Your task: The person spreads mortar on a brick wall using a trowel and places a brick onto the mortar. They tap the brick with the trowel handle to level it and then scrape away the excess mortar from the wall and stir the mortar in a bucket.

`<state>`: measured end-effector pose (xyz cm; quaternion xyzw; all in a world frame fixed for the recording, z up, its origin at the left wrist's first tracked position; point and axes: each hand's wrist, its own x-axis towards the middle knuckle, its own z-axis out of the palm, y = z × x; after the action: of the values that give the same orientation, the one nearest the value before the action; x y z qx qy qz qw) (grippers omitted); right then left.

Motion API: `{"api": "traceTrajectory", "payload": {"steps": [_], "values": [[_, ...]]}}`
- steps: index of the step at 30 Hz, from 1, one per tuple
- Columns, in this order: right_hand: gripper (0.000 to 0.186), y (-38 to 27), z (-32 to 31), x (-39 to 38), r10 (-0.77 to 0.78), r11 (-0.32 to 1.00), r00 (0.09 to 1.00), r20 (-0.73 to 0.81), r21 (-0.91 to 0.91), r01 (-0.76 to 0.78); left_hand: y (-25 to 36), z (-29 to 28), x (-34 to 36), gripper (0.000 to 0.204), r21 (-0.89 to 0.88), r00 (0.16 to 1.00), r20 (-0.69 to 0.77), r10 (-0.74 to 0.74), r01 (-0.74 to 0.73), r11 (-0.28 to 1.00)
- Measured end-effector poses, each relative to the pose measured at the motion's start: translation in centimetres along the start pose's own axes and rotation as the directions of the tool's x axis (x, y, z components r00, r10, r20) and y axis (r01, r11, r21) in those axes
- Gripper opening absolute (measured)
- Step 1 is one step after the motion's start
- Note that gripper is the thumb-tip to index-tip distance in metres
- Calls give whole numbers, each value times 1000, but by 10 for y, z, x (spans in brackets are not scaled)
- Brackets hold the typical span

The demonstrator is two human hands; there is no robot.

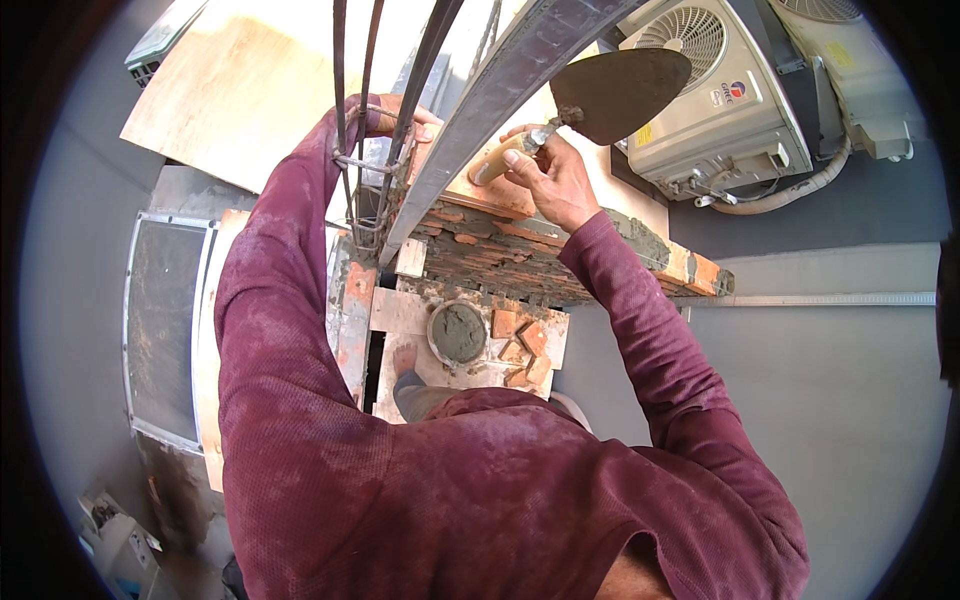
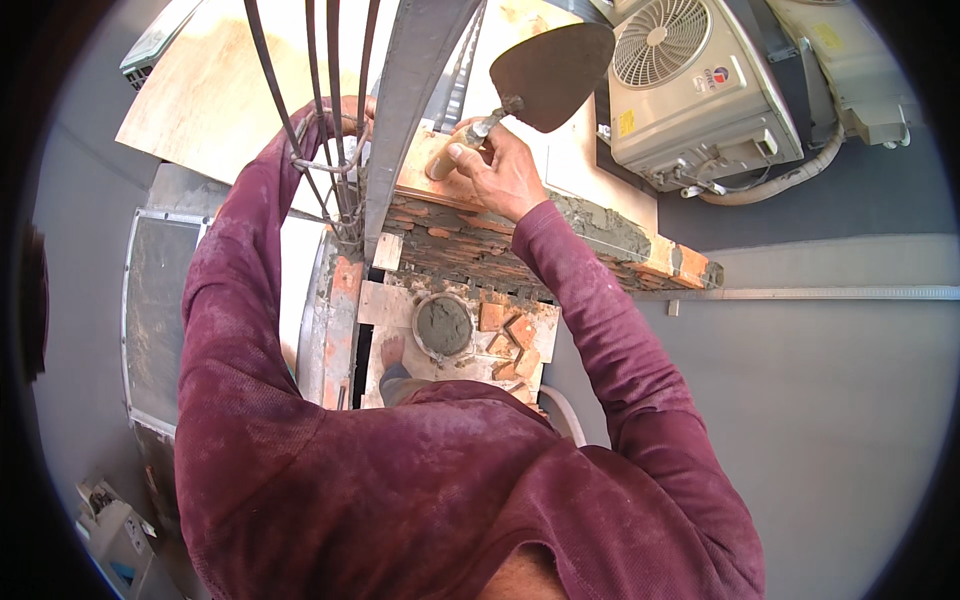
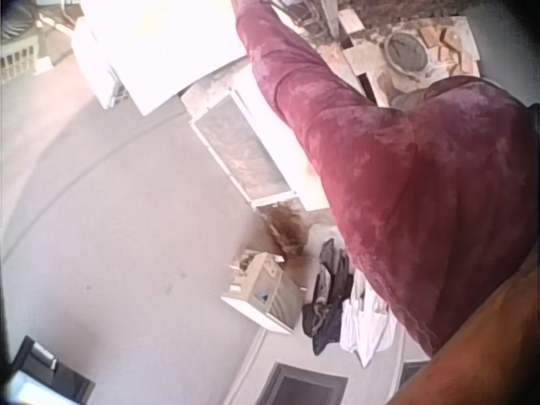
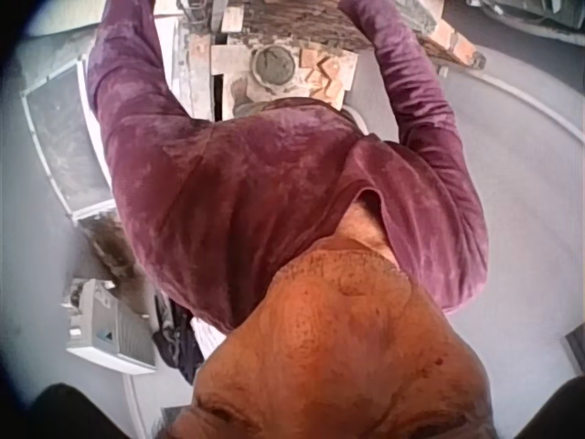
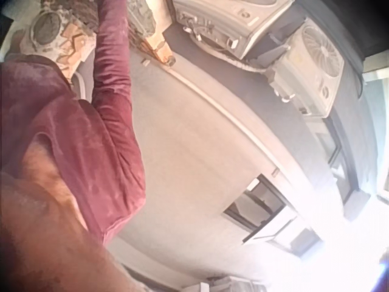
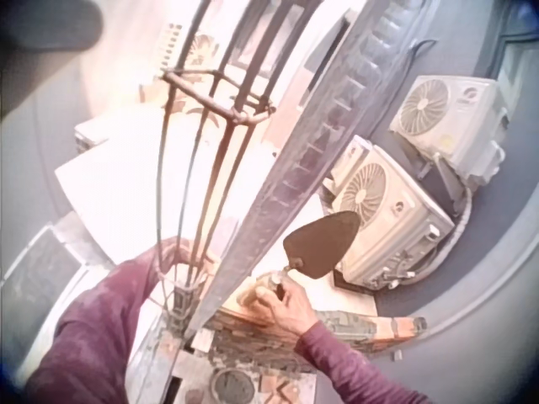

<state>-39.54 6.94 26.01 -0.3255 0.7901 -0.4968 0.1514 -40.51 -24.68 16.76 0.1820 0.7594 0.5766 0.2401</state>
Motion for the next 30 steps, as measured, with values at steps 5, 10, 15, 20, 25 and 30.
{"api": "traceTrajectory", "payload": {"steps": [5,10,15,20,25,30], "values": [[28,-29,15,8,-137,991,985,-101,-21,136,-22,-10,5,51,-27,999,-32,-20,19,999],[27,-15,30,12,-54,984,997,-50,-171,44,-36,-9,12,40,-63,993,-116,-27,19,998],[29,-15,33,14,-91,996,992,-90,-3,91,-33,-2,9,37,-198,994,-103,-25,5,980],[30,2,38,15,-102,994,993,-52,-35,100,-26,-5,13,38,-161,996,-92,-13,-2,987],[31,-9,30,21,-77,997,997,-28,-7,76,-34,-4,9,39,-156,996,-84,-36,23,987],[28,-9,33,17,-79,970,997,-17,-230,73,-40,-14,0,45,-38,993,-88,-78,75,996]]}}
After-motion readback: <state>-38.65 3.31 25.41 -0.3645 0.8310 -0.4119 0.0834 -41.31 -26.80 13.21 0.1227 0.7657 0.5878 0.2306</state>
